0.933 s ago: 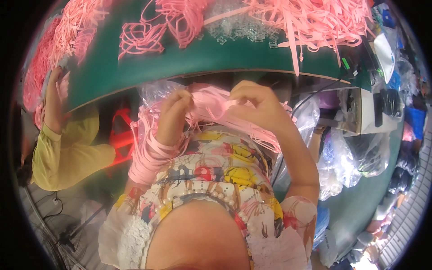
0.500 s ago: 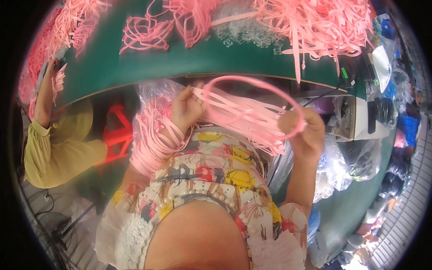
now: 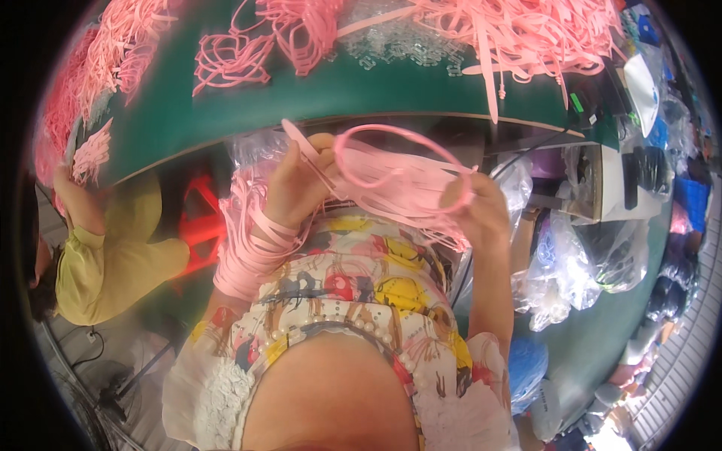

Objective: The person sits at a green table and repeatedly picks up pink rubber bands, stretches them, and ties them into knots by hand. They place the finished knots onto a growing pile on the table.

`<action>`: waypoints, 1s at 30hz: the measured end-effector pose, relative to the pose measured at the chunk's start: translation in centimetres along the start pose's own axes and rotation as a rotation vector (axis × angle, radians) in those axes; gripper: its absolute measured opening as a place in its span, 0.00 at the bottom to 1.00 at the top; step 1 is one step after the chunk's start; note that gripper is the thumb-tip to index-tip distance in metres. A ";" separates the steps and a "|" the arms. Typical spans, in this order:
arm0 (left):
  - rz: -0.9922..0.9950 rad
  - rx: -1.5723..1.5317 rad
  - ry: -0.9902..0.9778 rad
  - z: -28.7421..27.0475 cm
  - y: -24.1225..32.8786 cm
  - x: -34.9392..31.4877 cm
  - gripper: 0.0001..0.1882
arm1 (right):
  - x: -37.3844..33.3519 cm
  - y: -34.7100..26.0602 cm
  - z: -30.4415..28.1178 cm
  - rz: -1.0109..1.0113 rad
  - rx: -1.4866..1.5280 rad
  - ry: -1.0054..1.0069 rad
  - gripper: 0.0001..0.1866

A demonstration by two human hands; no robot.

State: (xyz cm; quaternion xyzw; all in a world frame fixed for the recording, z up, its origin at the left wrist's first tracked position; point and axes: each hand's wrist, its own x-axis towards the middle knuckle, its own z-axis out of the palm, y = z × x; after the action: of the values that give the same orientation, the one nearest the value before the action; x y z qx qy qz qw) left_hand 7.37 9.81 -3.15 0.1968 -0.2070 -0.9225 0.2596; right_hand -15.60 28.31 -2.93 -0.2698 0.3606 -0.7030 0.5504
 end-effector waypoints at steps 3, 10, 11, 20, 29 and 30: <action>-0.016 0.111 -0.051 1.1 0.6 0.3 0.20 | 0.1 0.9 0.4 0.237 -0.251 0.005 0.15; -0.007 0.530 0.066 4.6 -1.1 -0.5 0.15 | 1.3 -0.9 8.7 -0.379 -1.396 0.141 0.29; 0.000 0.576 0.050 5.3 -1.7 -0.6 0.16 | 1.5 -0.4 8.8 -0.399 -1.456 0.112 0.30; -0.006 0.675 -0.048 4.7 -1.0 -0.5 0.21 | 1.9 0.4 6.3 -0.284 -0.829 0.186 0.35; 0.024 0.695 -0.060 5.9 -1.1 -1.1 0.21 | 3.0 1.2 7.7 -0.320 -0.710 0.144 0.34; -0.003 0.705 -0.072 5.5 -1.0 -1.2 0.21 | 3.1 1.4 7.6 -0.304 -0.685 0.143 0.34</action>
State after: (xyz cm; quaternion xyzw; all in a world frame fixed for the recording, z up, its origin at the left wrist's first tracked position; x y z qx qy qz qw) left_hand 5.28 12.81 1.30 0.2421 -0.5214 -0.8010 0.1670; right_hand -9.60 23.56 0.41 -0.4391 0.5679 -0.6324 0.2911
